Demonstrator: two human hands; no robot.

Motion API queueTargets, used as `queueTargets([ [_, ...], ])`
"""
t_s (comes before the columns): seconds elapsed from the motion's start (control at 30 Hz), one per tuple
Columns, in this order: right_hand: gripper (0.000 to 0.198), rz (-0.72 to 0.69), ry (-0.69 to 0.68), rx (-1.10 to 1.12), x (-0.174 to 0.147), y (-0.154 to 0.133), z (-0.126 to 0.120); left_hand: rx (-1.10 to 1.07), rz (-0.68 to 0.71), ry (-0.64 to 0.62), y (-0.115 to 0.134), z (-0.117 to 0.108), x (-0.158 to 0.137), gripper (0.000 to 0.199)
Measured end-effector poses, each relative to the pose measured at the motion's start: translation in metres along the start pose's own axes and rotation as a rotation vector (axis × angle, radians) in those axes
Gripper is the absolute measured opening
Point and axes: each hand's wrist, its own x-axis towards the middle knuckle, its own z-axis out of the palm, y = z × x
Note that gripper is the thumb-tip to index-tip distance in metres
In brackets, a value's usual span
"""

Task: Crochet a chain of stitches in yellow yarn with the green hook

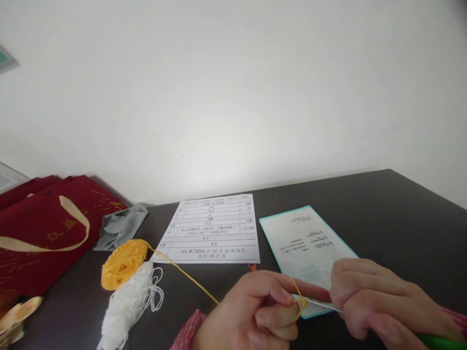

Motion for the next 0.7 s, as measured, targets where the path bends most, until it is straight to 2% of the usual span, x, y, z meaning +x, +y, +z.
queueTargets([
  [0.13, 0.042, 0.016, -0.001, 0.053, 0.001, -0.003, 0.000, -0.005, -0.061, -0.006, 0.002, 0.000, -0.001, 0.049],
  [0.4, 0.052, 0.273, 0.193, 0.406, -0.002, 0.001, 0.015, 0.066, -0.106, -0.003, 0.004, 0.010, -0.001, 0.048],
  [0.47, 0.051, 0.234, 0.166, 0.372, 0.001, 0.000, 0.012, 0.040, -0.089, 0.011, 0.003, 0.008, -0.002, 0.047],
  [0.6, 0.044, 0.000, -0.028, 0.082, 0.007, -0.009, -0.003, -0.003, -0.055, 0.015, 0.001, 0.005, -0.004, 0.049],
  [0.63, 0.043, -0.010, -0.051, 0.057, 0.008, -0.010, -0.004, -0.009, -0.058, 0.009, 0.000, 0.004, -0.004, 0.049],
  [0.7, 0.044, 0.057, -0.015, 0.125, 0.006, -0.010, -0.003, -0.030, -0.067, -0.008, 0.000, 0.004, -0.003, 0.049],
])
